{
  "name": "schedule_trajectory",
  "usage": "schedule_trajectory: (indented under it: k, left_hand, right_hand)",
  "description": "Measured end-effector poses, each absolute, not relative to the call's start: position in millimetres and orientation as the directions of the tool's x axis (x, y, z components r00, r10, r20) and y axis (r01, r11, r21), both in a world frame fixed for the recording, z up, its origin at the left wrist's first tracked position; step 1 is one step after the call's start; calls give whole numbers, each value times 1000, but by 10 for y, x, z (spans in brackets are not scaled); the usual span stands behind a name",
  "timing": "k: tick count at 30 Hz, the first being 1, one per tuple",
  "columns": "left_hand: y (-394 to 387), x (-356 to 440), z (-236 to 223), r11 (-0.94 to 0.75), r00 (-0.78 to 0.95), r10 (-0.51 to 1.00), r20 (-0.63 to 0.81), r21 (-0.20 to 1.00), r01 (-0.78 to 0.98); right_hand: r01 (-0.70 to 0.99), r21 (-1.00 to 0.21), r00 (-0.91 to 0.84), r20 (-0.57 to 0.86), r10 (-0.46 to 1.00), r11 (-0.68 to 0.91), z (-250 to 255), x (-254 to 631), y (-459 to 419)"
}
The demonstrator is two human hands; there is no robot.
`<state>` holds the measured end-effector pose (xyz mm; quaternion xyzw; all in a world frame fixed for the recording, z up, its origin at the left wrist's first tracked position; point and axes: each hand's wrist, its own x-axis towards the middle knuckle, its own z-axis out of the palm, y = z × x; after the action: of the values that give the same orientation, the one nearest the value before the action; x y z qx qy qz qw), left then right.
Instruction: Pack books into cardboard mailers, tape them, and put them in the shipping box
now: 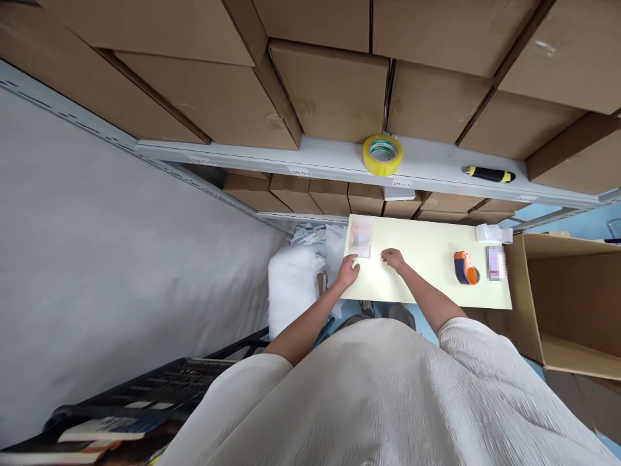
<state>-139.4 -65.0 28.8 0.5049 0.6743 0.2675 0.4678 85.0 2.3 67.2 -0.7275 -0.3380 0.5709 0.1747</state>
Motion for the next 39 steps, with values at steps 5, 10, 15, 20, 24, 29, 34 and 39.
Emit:
schedule_trajectory:
  k: [5,10,15,20,24,29,34,39]
  left_hand:
    - [-787,-1188,415,342,-83,937,-340,835,431]
    - [-1067,-967,535,329,-168,944,-285,853,405]
    - [-1554,-697,628,344,-275,928,-250,860,377]
    - [-2139,-351,655,347,-369,906,-207,862,370]
    - [-2634,-119,690,368,-430,879,-208,868,333]
    - [-3200,-41,820,404,-531,817,-225,880,249]
    - [-3748,-170,1004,419,-650,740,-173,875,244]
    - [-4434,-396,1196,434,-769,631,-101,868,242]
  right_hand:
    - [281,-665,55,-709,703,-692,851,1050,-219]
    - [313,-703,-37,-681,732,-638,995,1243,-436]
    - [356,-743,-139,-642,754,-567,1098,1497,-708]
    - [396,-781,-244,-597,765,-483,1133,1763,-1039]
    - [430,-794,-316,-578,752,-430,1151,1836,-1328]
    - [475,-814,-448,-550,704,-333,1222,1667,-1661]
    - [510,-824,-547,-531,647,-245,1307,1248,-1975]
    - [510,-855,-699,-476,533,-95,1389,685,-2441]
